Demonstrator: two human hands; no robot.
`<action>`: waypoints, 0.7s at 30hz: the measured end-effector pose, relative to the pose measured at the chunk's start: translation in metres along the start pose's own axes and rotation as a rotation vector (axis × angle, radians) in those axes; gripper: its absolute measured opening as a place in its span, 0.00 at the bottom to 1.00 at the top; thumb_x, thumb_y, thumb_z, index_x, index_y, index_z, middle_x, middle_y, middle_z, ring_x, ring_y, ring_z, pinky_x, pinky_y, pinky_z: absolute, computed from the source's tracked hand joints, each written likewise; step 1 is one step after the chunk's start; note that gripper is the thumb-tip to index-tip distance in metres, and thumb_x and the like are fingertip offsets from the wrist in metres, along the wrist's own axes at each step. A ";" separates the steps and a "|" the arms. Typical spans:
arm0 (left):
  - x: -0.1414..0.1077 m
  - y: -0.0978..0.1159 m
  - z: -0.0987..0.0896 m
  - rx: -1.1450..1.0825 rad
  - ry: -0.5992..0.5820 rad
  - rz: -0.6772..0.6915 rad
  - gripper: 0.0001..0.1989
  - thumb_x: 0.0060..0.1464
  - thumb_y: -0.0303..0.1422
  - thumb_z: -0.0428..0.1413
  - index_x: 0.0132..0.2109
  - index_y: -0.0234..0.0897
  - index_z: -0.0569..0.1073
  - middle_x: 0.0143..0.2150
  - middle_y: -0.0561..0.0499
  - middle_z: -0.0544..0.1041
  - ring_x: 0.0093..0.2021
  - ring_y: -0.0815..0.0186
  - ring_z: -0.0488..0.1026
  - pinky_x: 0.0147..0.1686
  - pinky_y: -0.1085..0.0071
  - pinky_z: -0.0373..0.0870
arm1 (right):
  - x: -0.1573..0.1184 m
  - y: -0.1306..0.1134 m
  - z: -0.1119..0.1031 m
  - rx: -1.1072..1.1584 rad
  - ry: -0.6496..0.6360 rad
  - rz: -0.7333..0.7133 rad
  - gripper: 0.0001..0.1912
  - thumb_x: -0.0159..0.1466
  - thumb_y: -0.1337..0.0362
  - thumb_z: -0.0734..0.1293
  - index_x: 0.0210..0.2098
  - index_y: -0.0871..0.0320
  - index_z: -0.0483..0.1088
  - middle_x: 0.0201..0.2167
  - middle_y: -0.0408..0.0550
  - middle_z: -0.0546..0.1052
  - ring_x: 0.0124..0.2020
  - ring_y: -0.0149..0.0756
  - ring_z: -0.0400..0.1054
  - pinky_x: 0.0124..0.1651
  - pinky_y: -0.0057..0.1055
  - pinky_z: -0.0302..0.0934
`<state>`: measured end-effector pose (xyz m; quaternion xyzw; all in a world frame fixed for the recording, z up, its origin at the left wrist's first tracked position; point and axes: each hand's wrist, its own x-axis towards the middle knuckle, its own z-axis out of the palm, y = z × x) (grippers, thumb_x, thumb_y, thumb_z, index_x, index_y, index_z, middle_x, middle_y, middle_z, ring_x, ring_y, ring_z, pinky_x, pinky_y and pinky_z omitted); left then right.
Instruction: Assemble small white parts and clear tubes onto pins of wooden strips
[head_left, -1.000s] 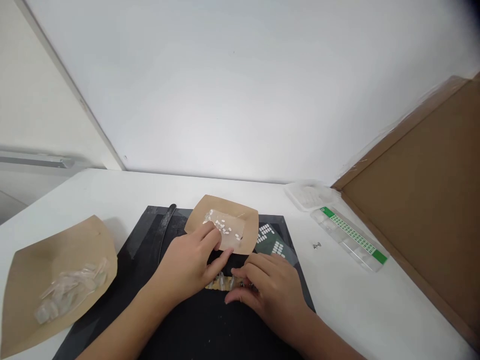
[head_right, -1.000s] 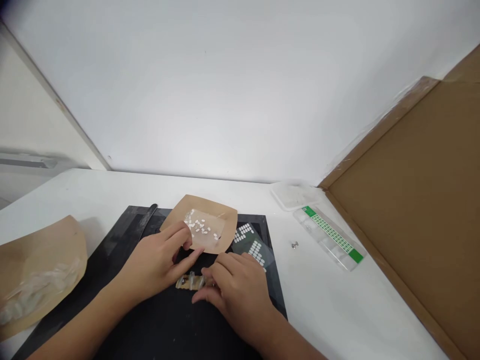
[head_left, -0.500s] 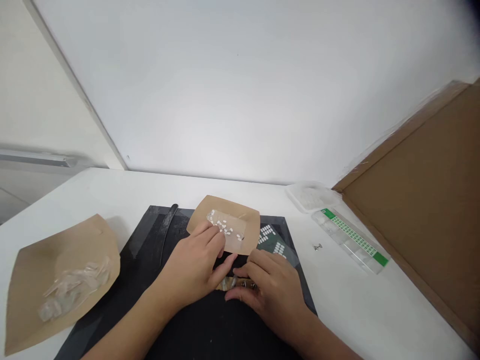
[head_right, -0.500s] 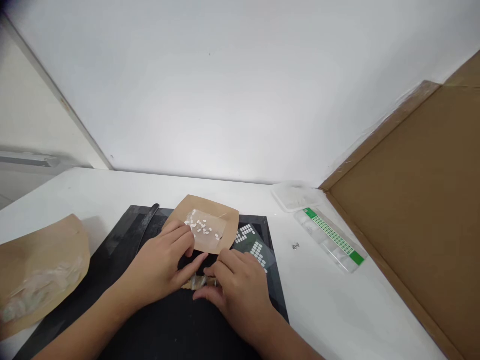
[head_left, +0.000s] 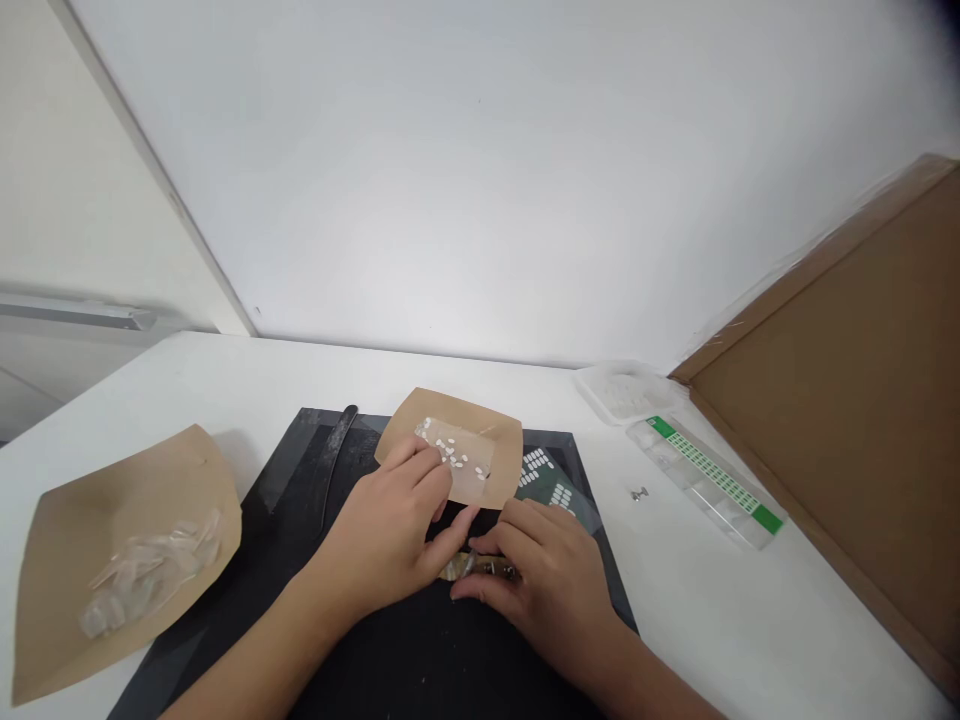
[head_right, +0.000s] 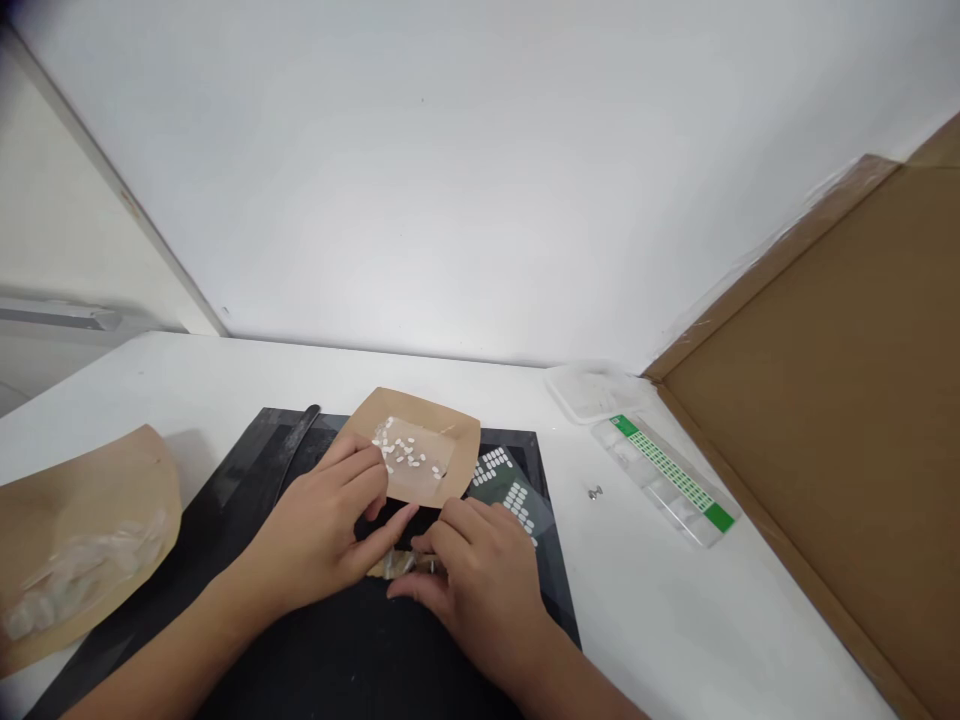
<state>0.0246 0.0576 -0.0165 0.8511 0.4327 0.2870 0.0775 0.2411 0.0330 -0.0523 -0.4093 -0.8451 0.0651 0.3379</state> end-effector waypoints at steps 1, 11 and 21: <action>0.000 0.000 0.000 0.000 -0.001 0.000 0.17 0.67 0.36 0.56 0.31 0.39 0.59 0.32 0.50 0.68 0.42 0.57 0.66 0.36 0.63 0.68 | 0.000 0.000 0.001 0.000 -0.006 0.006 0.24 0.64 0.39 0.71 0.34 0.54 0.75 0.31 0.43 0.79 0.32 0.38 0.72 0.36 0.35 0.53; -0.001 0.000 0.006 0.023 0.011 0.018 0.15 0.67 0.35 0.56 0.32 0.39 0.62 0.33 0.49 0.70 0.42 0.57 0.66 0.36 0.63 0.68 | -0.001 0.000 0.000 -0.025 -0.053 -0.003 0.21 0.64 0.42 0.74 0.38 0.53 0.75 0.34 0.45 0.77 0.34 0.40 0.71 0.36 0.36 0.56; -0.002 0.003 0.000 0.023 0.304 0.092 0.12 0.61 0.31 0.61 0.33 0.38 0.65 0.30 0.50 0.69 0.36 0.61 0.64 0.35 0.64 0.65 | 0.002 0.005 -0.008 0.033 -0.077 -0.162 0.13 0.67 0.53 0.75 0.45 0.52 0.75 0.41 0.47 0.78 0.39 0.40 0.71 0.41 0.37 0.57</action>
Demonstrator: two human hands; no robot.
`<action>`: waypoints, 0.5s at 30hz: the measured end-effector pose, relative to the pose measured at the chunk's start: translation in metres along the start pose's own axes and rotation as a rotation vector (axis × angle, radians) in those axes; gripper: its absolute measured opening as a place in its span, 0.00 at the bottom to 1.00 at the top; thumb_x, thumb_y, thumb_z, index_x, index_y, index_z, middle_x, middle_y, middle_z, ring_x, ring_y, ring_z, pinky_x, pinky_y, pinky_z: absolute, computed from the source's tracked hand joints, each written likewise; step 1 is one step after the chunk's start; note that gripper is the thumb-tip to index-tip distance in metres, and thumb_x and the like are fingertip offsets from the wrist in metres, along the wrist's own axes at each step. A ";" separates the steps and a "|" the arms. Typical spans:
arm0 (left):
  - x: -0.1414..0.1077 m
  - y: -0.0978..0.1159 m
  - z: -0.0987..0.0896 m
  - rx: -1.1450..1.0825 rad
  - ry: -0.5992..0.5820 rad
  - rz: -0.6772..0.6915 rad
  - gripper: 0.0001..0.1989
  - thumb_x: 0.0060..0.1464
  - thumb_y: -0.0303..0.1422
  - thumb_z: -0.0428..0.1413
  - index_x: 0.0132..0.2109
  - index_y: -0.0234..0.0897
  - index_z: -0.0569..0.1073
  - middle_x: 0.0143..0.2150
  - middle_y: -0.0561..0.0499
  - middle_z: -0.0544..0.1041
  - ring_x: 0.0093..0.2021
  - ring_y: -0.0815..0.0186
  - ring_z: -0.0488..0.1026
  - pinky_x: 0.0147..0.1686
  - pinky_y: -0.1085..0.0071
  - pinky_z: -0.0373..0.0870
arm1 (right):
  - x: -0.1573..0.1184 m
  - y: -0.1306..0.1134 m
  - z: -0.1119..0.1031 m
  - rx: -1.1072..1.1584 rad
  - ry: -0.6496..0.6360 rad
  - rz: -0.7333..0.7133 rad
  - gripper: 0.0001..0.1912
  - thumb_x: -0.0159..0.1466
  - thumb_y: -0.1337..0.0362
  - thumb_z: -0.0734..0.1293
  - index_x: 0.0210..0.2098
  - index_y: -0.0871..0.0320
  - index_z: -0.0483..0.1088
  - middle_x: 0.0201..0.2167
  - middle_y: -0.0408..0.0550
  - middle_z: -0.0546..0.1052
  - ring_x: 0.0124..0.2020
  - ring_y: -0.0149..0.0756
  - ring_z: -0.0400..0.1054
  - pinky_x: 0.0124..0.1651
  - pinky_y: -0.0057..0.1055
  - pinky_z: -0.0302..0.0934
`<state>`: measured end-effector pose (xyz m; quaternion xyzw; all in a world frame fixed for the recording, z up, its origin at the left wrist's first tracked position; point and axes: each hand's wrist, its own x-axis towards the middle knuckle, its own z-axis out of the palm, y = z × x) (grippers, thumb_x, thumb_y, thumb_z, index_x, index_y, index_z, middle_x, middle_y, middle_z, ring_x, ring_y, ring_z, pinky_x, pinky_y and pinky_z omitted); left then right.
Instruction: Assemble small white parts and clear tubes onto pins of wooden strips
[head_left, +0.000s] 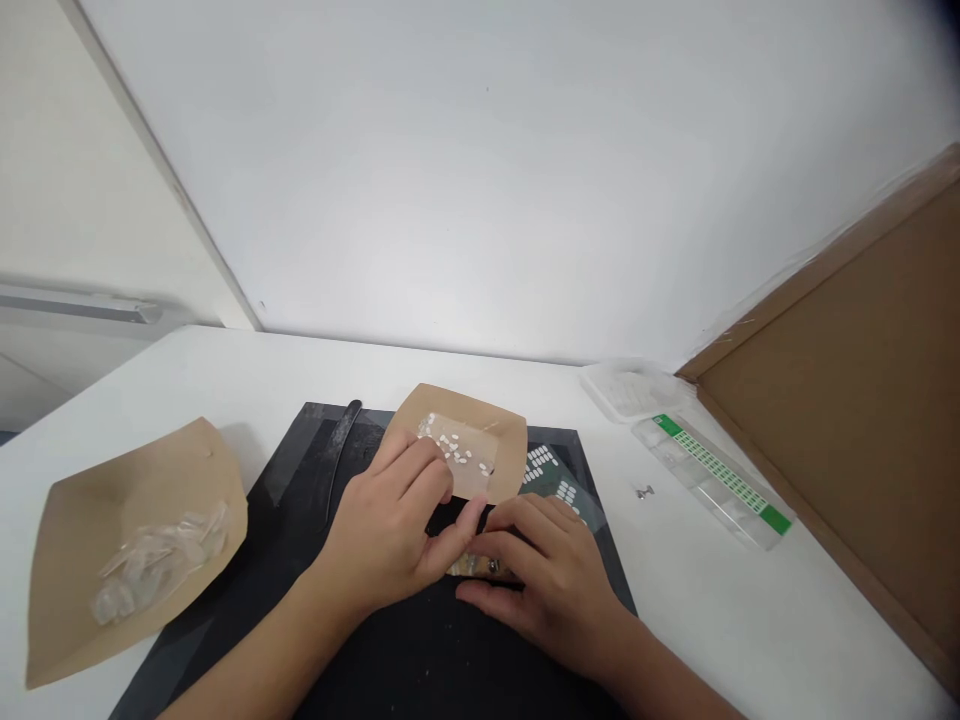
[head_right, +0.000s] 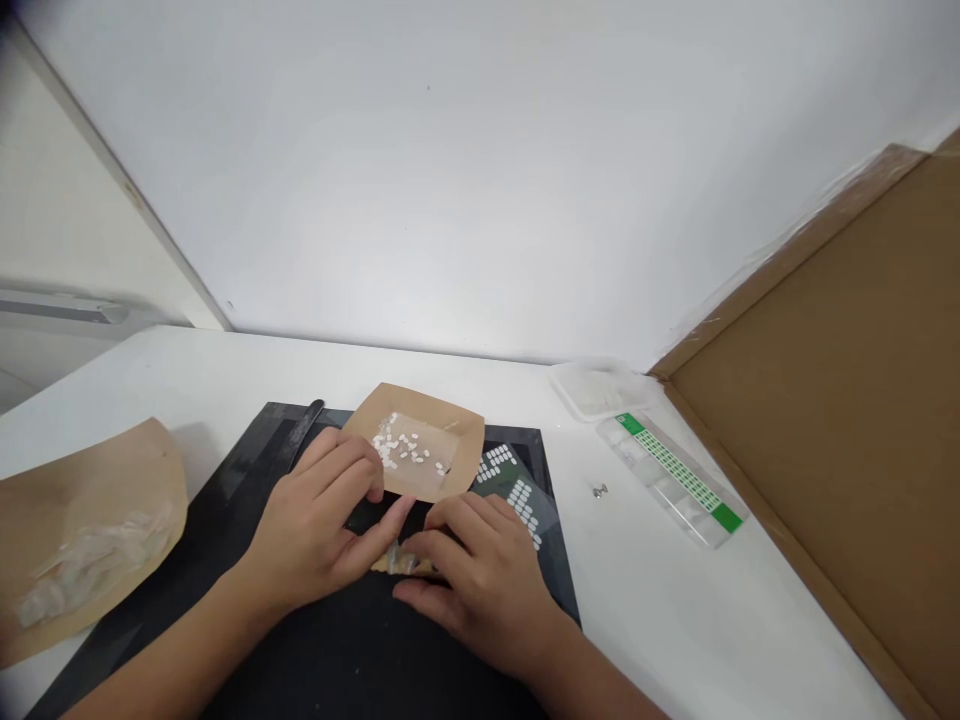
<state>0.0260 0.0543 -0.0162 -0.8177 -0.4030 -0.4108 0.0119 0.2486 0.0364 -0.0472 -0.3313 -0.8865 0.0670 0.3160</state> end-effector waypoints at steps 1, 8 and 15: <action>0.000 0.000 0.000 -0.009 0.015 -0.002 0.13 0.60 0.31 0.62 0.33 0.38 0.64 0.30 0.50 0.69 0.35 0.61 0.64 0.35 0.64 0.64 | 0.000 0.000 0.000 0.008 0.001 -0.012 0.12 0.67 0.54 0.76 0.45 0.53 0.75 0.41 0.46 0.79 0.39 0.39 0.71 0.41 0.37 0.56; 0.002 0.001 -0.003 -0.093 0.082 0.013 0.11 0.57 0.33 0.61 0.34 0.38 0.65 0.32 0.47 0.70 0.35 0.58 0.64 0.34 0.62 0.64 | 0.005 0.000 -0.001 0.018 0.031 -0.081 0.08 0.68 0.62 0.75 0.37 0.55 0.73 0.37 0.42 0.79 0.37 0.35 0.70 0.42 0.38 0.53; -0.001 -0.001 -0.004 -0.165 0.061 -0.002 0.08 0.58 0.37 0.55 0.36 0.39 0.64 0.33 0.45 0.69 0.36 0.56 0.64 0.34 0.59 0.63 | 0.010 -0.005 -0.007 -0.042 -0.067 -0.085 0.11 0.71 0.69 0.69 0.31 0.57 0.68 0.34 0.42 0.78 0.34 0.33 0.68 0.40 0.37 0.52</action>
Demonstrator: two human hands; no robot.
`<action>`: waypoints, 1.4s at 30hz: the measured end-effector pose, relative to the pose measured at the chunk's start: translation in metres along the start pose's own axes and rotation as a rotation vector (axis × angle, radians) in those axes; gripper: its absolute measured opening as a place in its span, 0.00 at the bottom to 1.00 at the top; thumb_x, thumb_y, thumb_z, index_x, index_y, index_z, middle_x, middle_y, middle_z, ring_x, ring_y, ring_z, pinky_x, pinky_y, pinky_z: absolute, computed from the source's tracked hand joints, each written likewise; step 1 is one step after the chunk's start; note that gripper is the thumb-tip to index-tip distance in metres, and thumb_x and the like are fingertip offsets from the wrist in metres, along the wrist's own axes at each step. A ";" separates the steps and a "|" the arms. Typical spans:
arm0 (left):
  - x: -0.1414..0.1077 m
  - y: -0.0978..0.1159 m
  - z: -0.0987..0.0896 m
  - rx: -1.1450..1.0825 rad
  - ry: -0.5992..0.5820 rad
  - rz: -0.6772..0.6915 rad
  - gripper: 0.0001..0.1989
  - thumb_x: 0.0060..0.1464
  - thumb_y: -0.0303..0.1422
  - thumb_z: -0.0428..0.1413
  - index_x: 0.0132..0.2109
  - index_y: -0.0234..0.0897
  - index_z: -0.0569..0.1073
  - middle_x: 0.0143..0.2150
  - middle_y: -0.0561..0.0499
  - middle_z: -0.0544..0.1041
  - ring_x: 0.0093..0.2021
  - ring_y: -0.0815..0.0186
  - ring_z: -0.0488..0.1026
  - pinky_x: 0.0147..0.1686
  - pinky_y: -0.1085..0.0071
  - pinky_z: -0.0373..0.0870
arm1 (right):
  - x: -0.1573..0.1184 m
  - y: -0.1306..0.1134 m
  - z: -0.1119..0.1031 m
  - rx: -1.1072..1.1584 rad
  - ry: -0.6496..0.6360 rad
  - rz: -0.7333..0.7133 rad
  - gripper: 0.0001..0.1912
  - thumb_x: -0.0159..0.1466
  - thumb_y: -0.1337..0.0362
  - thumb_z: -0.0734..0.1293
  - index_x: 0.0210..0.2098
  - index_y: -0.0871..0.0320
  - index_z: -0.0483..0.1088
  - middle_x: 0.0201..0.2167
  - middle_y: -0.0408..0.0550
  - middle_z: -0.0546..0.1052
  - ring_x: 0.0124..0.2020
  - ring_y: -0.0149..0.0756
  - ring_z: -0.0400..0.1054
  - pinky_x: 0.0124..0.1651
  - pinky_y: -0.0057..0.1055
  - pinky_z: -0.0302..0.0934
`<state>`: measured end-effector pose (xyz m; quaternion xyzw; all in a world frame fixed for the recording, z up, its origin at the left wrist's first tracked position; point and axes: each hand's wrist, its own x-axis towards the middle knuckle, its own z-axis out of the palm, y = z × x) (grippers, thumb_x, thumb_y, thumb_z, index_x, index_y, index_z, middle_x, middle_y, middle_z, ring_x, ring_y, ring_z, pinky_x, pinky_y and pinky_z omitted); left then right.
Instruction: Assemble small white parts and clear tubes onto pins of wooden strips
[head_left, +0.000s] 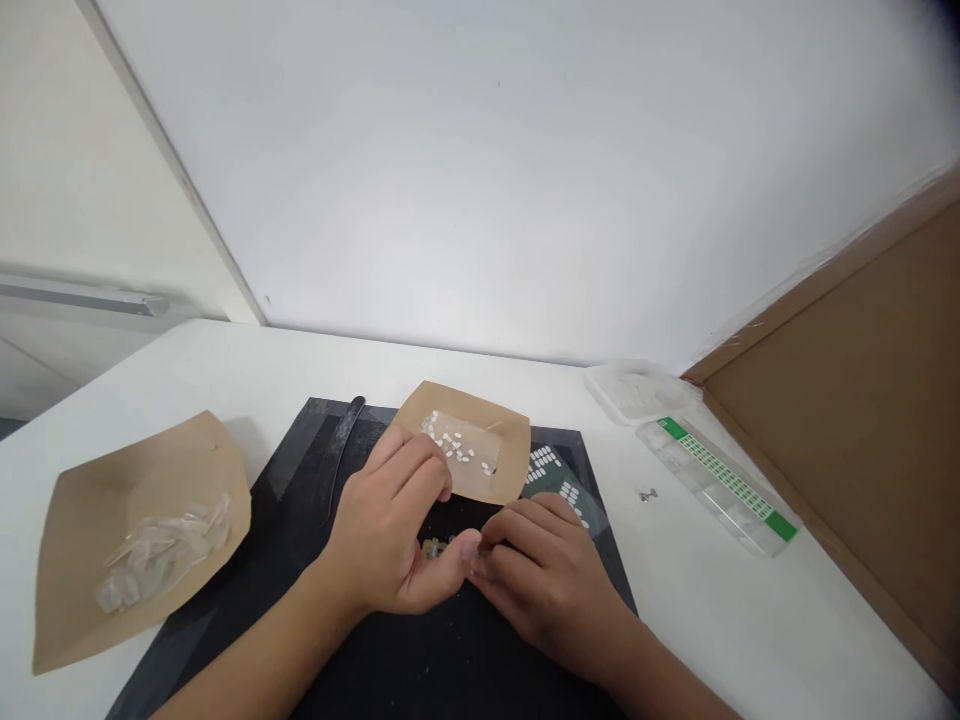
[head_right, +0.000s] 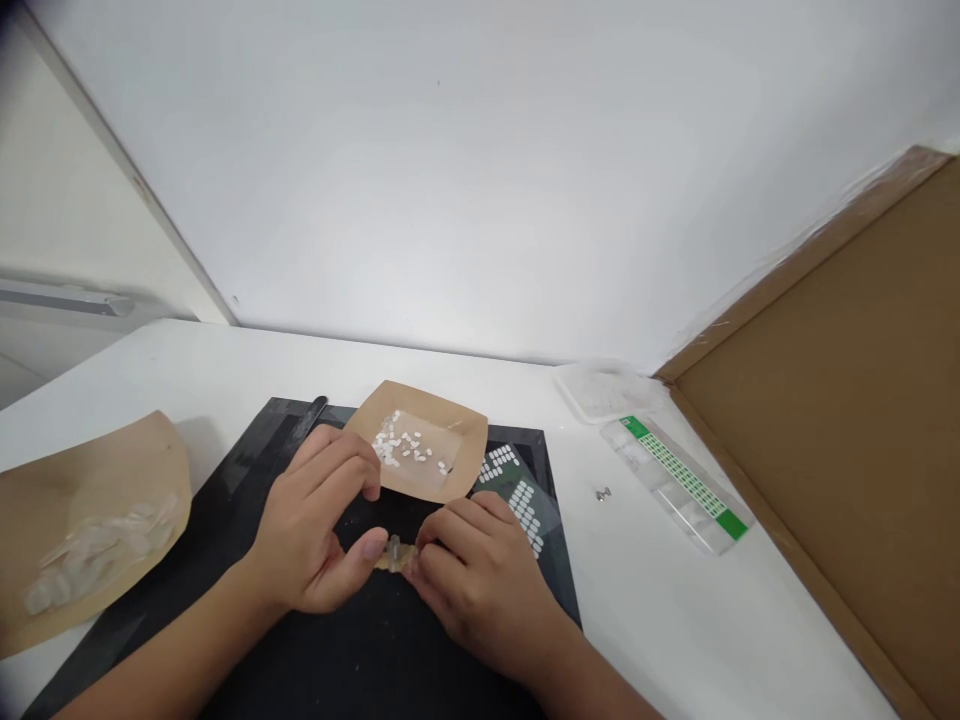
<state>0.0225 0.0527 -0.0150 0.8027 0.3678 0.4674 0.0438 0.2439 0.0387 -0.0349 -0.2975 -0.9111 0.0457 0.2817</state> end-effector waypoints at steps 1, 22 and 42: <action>0.000 0.000 0.000 -0.014 -0.007 -0.001 0.08 0.59 0.37 0.54 0.36 0.39 0.64 0.33 0.45 0.68 0.36 0.56 0.64 0.35 0.58 0.63 | 0.000 -0.001 0.000 -0.010 -0.010 -0.004 0.12 0.72 0.69 0.68 0.31 0.57 0.68 0.34 0.41 0.78 0.34 0.32 0.68 0.40 0.37 0.52; -0.003 0.002 0.002 -0.032 0.007 -0.030 0.05 0.60 0.34 0.52 0.36 0.39 0.65 0.33 0.46 0.67 0.37 0.56 0.64 0.37 0.57 0.62 | 0.002 -0.006 0.000 -0.137 -0.089 -0.022 0.14 0.74 0.68 0.64 0.30 0.56 0.68 0.27 0.41 0.73 0.30 0.32 0.64 0.39 0.36 0.53; -0.003 -0.010 0.000 -0.033 0.002 -0.054 0.07 0.62 0.36 0.48 0.36 0.40 0.63 0.34 0.46 0.68 0.37 0.56 0.64 0.38 0.56 0.62 | 0.002 0.005 -0.007 0.026 -0.063 -0.083 0.03 0.73 0.66 0.67 0.40 0.54 0.72 0.39 0.42 0.81 0.35 0.30 0.74 0.42 0.35 0.58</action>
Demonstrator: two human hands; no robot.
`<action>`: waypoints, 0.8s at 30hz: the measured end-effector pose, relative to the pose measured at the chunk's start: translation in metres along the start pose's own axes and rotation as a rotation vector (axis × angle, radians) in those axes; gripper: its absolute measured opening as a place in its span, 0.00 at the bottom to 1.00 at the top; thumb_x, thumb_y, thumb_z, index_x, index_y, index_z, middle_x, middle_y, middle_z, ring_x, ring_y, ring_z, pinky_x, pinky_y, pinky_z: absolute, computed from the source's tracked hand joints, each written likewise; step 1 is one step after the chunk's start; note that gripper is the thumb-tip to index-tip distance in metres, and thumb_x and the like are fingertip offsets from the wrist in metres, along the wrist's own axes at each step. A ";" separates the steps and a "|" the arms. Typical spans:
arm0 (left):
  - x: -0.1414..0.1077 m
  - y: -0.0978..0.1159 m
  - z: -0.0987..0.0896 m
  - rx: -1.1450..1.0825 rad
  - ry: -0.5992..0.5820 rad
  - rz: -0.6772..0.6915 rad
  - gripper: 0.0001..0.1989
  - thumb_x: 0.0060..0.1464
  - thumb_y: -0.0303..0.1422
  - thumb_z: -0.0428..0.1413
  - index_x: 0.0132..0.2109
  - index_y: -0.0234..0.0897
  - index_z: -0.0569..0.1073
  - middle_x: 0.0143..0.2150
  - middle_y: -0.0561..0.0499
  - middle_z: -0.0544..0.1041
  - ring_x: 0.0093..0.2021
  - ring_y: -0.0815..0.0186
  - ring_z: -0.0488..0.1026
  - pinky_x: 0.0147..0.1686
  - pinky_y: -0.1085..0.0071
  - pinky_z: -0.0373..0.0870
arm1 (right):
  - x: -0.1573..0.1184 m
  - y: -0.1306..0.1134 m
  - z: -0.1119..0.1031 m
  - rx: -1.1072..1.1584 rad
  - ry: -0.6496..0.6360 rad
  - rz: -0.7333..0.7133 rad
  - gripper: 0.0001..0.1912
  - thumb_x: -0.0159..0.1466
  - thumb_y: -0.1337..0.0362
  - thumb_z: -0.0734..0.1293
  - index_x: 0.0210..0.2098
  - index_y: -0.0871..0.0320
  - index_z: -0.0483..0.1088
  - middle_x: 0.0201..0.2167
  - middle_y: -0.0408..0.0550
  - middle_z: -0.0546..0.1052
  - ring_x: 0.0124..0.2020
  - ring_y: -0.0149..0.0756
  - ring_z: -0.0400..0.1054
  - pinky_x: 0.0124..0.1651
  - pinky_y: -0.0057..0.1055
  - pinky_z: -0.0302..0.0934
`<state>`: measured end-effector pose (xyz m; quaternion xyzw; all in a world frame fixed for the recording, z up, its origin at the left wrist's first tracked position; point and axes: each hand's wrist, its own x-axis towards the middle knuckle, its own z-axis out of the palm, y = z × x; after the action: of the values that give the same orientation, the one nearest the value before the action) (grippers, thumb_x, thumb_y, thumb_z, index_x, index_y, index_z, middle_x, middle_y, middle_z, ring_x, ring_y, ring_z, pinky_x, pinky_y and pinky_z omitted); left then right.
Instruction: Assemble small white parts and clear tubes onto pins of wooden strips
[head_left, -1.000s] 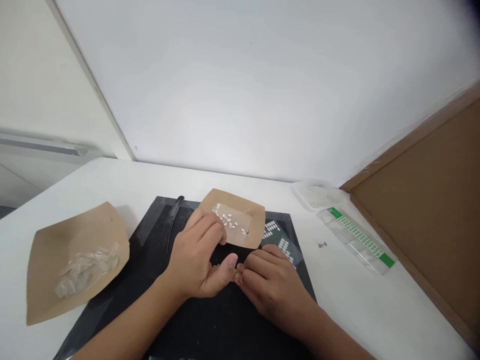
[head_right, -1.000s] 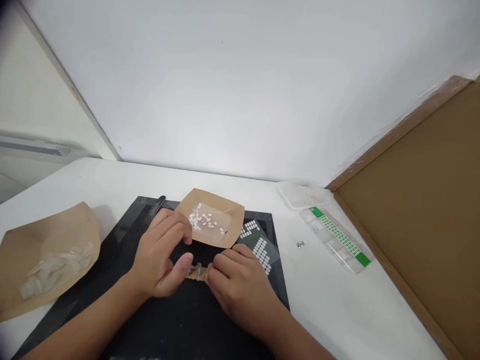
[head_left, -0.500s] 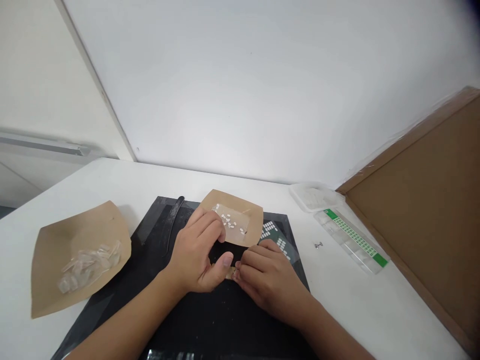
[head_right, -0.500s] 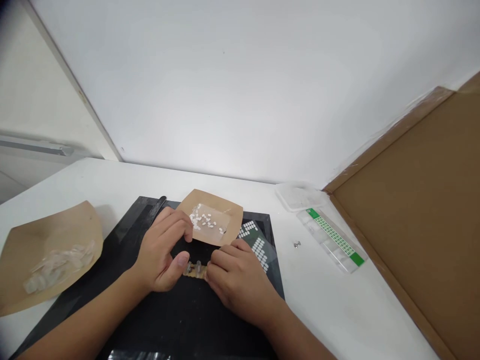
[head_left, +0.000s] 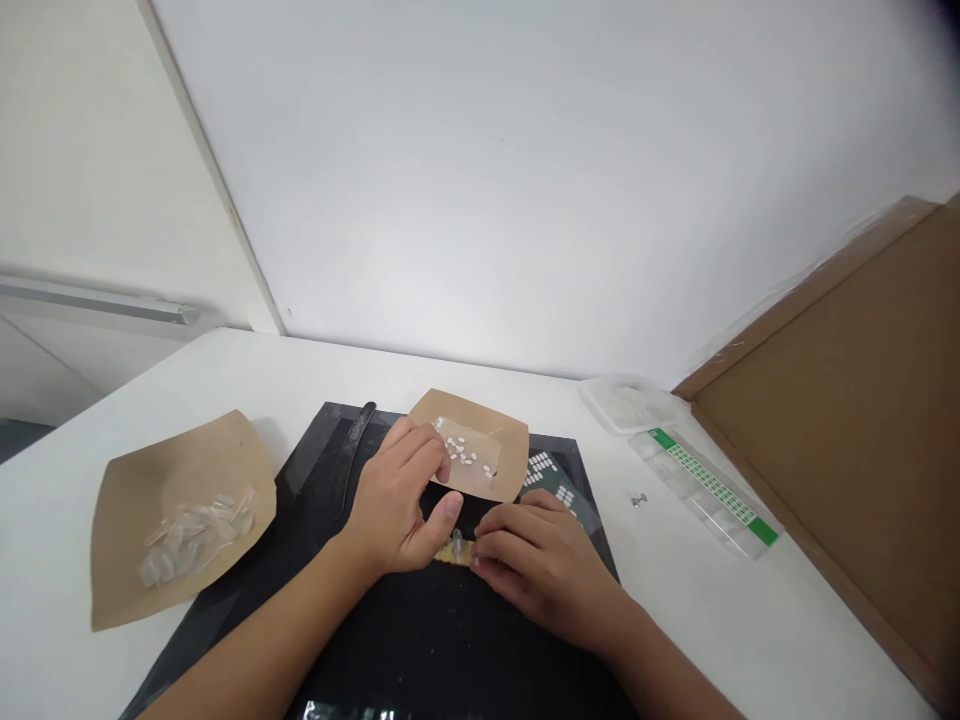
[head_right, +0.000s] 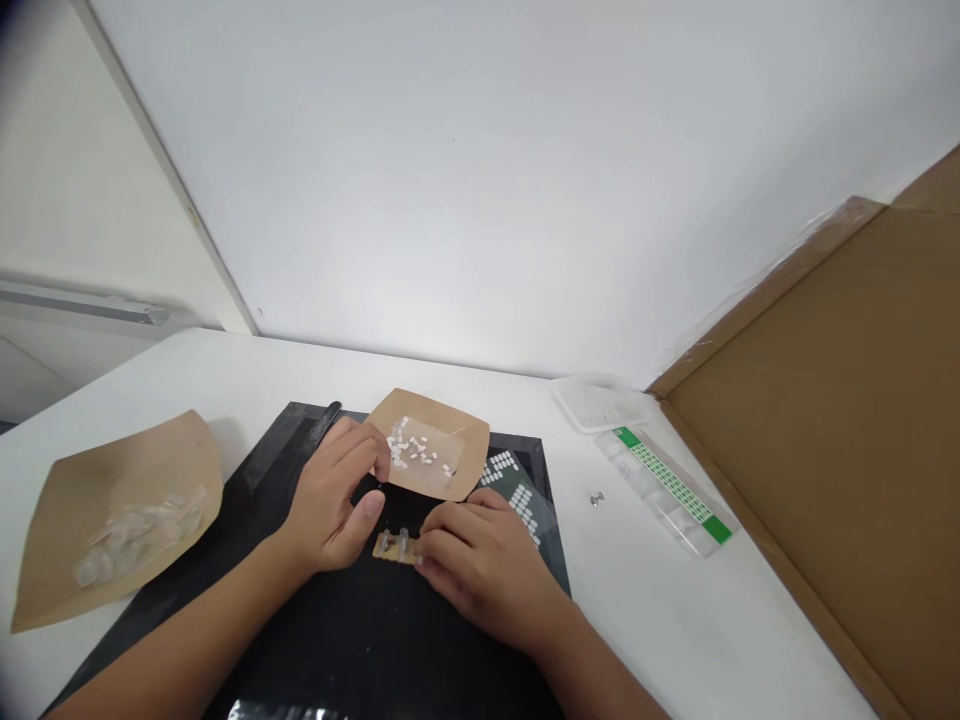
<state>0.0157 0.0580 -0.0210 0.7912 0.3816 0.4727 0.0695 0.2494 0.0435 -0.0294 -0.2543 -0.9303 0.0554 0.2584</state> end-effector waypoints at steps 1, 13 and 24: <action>0.000 0.000 0.000 -0.001 0.002 0.002 0.07 0.62 0.37 0.48 0.36 0.40 0.63 0.34 0.46 0.67 0.36 0.56 0.64 0.38 0.56 0.62 | 0.000 0.000 0.000 0.013 0.000 0.003 0.02 0.72 0.66 0.68 0.40 0.54 0.72 0.39 0.42 0.81 0.35 0.30 0.74 0.42 0.34 0.58; 0.003 0.006 -0.002 0.007 -0.006 0.038 0.07 0.62 0.32 0.51 0.34 0.40 0.62 0.31 0.49 0.67 0.34 0.59 0.62 0.36 0.59 0.61 | -0.004 0.005 -0.003 0.125 -0.036 0.119 0.05 0.69 0.68 0.71 0.43 0.53 0.74 0.40 0.45 0.80 0.38 0.35 0.72 0.44 0.35 0.60; 0.004 0.012 -0.010 0.136 0.053 0.122 0.09 0.67 0.22 0.50 0.48 0.37 0.71 0.35 0.48 0.79 0.43 0.58 0.72 0.41 0.64 0.73 | -0.007 0.006 -0.001 0.165 0.012 0.088 0.08 0.67 0.59 0.75 0.44 0.53 0.76 0.43 0.47 0.79 0.43 0.39 0.73 0.47 0.37 0.63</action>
<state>0.0154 0.0499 -0.0073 0.8030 0.3657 0.4700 -0.0236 0.2581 0.0447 -0.0330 -0.2730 -0.9090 0.1416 0.2812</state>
